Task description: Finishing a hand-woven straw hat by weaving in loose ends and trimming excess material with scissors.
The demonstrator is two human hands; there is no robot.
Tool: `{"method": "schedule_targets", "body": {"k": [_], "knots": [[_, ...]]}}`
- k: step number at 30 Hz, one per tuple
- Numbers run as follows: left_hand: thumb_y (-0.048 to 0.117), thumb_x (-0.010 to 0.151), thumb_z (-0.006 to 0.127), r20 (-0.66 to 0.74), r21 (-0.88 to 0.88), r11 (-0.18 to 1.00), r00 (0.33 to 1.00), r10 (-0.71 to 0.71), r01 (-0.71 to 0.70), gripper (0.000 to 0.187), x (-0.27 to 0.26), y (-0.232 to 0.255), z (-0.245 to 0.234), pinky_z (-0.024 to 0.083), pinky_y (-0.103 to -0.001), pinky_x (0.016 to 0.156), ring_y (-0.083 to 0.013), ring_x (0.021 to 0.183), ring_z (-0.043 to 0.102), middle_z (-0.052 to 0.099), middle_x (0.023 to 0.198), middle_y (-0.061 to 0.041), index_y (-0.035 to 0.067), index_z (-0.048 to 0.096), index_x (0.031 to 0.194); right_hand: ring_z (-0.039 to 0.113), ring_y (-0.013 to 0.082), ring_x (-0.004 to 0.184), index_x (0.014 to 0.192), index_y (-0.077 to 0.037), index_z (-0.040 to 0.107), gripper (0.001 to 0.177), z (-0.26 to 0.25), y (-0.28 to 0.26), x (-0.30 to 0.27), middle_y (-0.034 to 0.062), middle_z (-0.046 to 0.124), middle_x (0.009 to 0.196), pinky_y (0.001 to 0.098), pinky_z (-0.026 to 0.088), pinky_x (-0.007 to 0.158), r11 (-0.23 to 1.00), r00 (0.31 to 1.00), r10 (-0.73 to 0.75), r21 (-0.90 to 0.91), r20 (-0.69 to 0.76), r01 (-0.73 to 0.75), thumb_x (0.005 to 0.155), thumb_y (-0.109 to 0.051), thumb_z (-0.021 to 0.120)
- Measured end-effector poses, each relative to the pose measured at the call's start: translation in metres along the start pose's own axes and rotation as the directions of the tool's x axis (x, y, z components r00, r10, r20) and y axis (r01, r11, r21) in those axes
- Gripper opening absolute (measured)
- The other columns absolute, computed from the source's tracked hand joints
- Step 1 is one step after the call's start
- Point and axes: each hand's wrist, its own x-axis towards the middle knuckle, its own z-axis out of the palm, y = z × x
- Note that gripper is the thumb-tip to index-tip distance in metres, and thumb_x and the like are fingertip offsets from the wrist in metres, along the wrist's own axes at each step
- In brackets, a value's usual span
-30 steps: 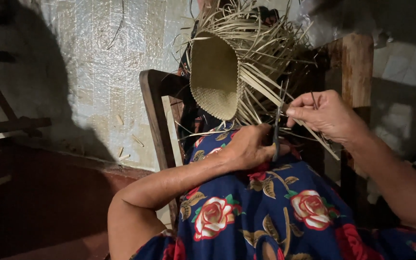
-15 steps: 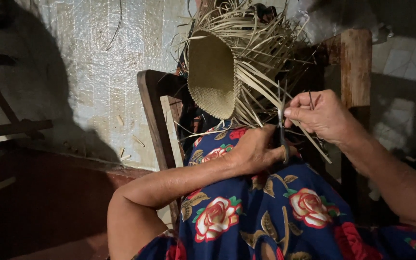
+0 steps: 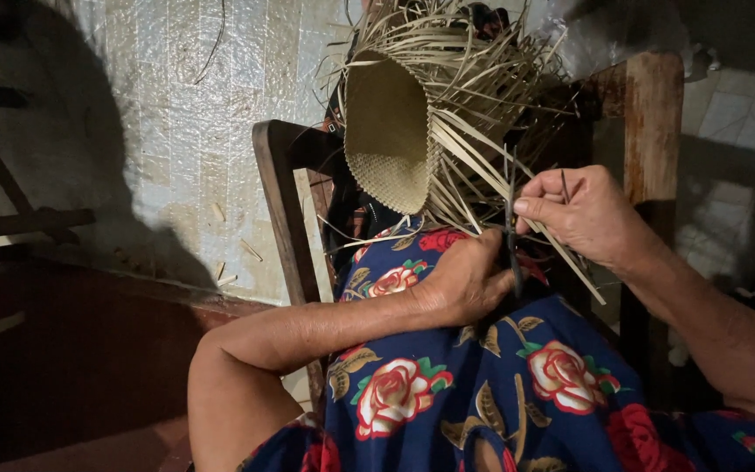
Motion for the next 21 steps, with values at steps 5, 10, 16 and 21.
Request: {"method": "schedule_targets", "body": {"k": [5,10,16,21], "knots": [[0.030,0.073,0.056,-0.018,0.032,0.999,1.000,0.018,-0.017,0.031,-0.001,0.001,0.001,0.049,-0.052,0.064,-0.0445,0.080,0.060,0.059,0.069,-0.024,0.003,0.050,0.087,0.037,0.0042,0.029,0.078,0.004,0.062,0.004,0.004,-0.008,0.000,0.0138,0.060,0.052,0.0133,0.025,0.028,0.999,0.999,-0.031,-0.037,-0.017,0.031,0.078,0.000,0.063],[0.028,0.073,0.058,-0.088,-0.070,0.996,0.995,0.045,-0.051,0.027,-0.001,0.001,0.000,0.049,-0.049,0.061,-0.0430,0.077,0.060,0.059,0.065,-0.022,0.004,0.053,0.084,0.037,0.0020,0.031,0.078,0.003,0.064,0.003,0.001,-0.002,0.001,0.0107,0.060,0.050,0.0121,0.025,0.029,0.995,1.000,-0.026,-0.093,-0.012,0.025,0.078,0.000,0.063],[0.026,0.081,0.055,0.041,-0.155,0.960,0.969,0.242,-0.233,0.022,-0.029,0.015,-0.048,0.036,-0.030,0.044,-0.0088,0.052,0.042,0.056,0.061,-0.003,0.007,0.057,0.090,0.052,0.0065,0.052,0.072,-0.004,0.066,0.012,-0.024,-0.035,-0.004,0.0049,0.065,0.061,0.0184,0.038,0.055,0.974,1.000,0.003,-0.227,-0.019,-0.007,0.082,-0.009,0.062],[0.031,0.081,0.055,0.472,-0.206,0.966,0.849,0.240,-0.158,0.021,-0.055,0.066,-0.117,0.040,-0.024,0.051,-0.0098,0.055,0.047,0.050,0.063,0.001,0.010,0.051,0.082,0.037,0.0084,0.034,0.070,-0.001,0.053,0.034,-0.077,-0.080,0.022,0.0129,0.060,0.074,0.0184,0.023,0.028,0.947,0.864,-0.273,-0.277,-0.424,0.163,0.100,0.007,0.067]]}}
